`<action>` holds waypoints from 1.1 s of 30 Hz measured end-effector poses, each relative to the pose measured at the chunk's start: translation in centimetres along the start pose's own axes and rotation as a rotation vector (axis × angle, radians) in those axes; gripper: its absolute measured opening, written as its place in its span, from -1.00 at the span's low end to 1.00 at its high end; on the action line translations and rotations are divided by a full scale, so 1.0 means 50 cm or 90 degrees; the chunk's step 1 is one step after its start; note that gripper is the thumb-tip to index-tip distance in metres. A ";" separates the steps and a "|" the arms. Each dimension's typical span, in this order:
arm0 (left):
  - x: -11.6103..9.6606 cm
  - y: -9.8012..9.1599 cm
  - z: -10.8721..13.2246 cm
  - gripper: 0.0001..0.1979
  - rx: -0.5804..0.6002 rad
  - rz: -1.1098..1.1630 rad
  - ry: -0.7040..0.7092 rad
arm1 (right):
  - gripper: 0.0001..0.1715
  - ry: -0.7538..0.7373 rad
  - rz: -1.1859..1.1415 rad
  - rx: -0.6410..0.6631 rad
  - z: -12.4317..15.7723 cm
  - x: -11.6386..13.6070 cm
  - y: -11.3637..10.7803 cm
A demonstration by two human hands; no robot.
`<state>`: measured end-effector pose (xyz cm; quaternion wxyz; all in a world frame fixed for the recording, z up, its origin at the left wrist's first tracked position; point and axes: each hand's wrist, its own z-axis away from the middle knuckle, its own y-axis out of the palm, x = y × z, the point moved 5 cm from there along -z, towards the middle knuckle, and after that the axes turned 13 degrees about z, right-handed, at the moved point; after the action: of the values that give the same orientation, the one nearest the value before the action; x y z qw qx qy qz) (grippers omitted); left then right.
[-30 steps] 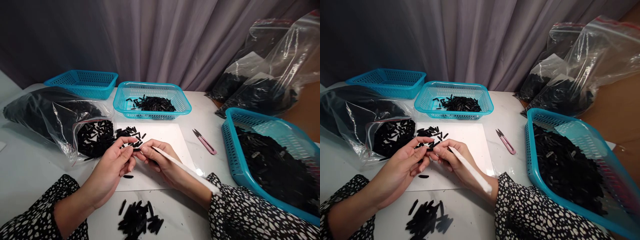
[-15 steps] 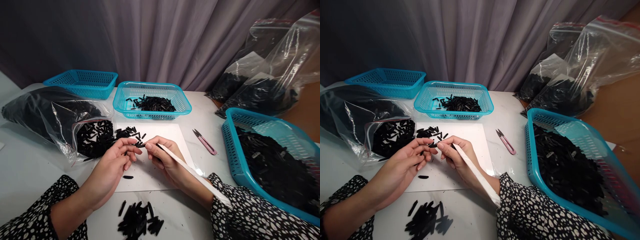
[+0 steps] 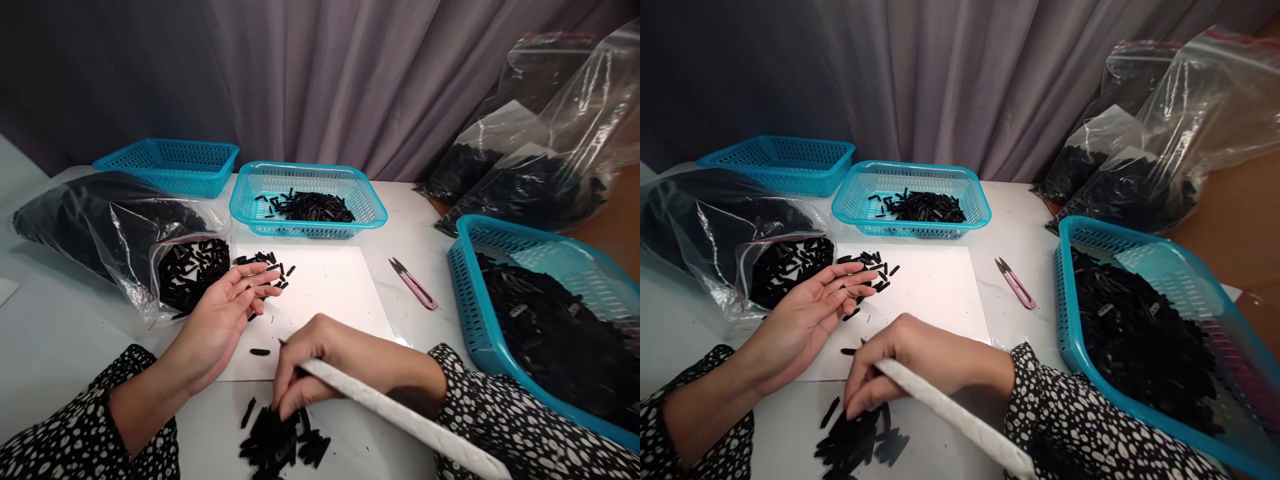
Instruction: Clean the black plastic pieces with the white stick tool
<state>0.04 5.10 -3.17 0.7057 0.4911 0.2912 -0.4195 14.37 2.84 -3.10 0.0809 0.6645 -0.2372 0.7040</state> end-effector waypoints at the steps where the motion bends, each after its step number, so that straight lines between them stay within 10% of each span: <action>1: 0.001 -0.001 0.000 -0.77 0.006 -0.002 -0.001 | -0.89 -0.024 0.032 0.049 0.003 0.006 0.009; 5: 0.006 -0.001 0.007 -0.68 0.044 -0.020 -0.016 | -0.86 -0.070 0.071 0.033 0.003 0.014 0.013; 11: 0.008 0.018 0.030 -0.16 0.133 -0.046 -0.043 | -0.79 0.023 0.000 -0.491 0.010 -0.028 -0.059; 22: 0.026 0.015 0.036 -0.04 0.263 -0.091 -0.055 | -0.67 0.026 -0.166 -0.420 -0.009 -0.030 -0.041; 33: -0.023 0.017 0.016 -0.82 0.213 -0.393 0.082 | -0.61 0.074 -0.292 -0.516 0.003 -0.057 -0.061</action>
<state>0.25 4.83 -1.58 0.4357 0.5141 0.3975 -0.6228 16.12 6.03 -5.20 0.5008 0.5741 -0.3348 0.5546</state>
